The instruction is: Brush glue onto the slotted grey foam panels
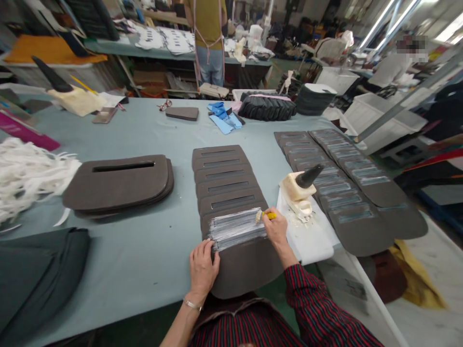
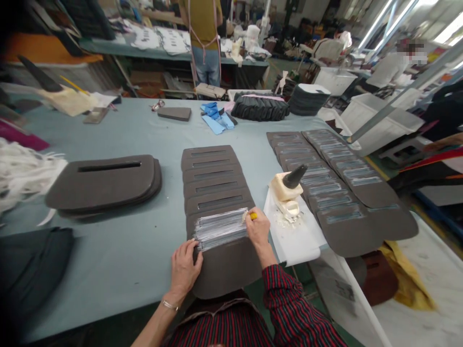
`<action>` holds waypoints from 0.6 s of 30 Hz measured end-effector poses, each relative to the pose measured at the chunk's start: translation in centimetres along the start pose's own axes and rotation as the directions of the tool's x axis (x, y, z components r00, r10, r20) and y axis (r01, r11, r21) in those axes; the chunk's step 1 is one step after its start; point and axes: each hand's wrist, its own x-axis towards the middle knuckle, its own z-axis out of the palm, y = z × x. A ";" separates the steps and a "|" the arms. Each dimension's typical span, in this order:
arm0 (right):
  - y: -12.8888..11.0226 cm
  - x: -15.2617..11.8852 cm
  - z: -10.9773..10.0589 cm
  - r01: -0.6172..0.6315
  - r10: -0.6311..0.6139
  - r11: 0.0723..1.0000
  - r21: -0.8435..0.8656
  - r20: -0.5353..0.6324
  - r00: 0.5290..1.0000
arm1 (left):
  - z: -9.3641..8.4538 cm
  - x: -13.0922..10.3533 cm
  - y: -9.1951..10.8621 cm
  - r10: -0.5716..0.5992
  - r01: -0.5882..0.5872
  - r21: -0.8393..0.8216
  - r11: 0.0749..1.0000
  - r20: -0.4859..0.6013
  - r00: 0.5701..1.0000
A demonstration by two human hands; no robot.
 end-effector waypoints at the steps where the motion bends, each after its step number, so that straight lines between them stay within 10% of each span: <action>1: -0.8 -0.1 0.4 0.013 -0.013 1.000 0.026 -0.008 1.000 | -0.1 0.4 0.0 -0.012 0.012 -0.008 1.000 -0.009 1.000; 6: -6.6 -2.9 7.0 0.197 -0.262 0.938 0.285 0.213 0.941 | -0.3 2.5 0.1 -0.002 0.003 0.028 1.000 -0.035 0.999; 9: -6.0 -3.0 8.7 0.170 -0.258 0.938 0.301 0.282 0.924 | 0.0 3.2 0.1 0.034 -0.035 0.077 0.996 0.008 0.999; 18: 3.6 2.2 -1.6 -0.030 0.026 0.998 0.063 0.074 0.997 | 0.0 3.1 0.3 0.024 -0.025 0.096 0.995 0.011 1.000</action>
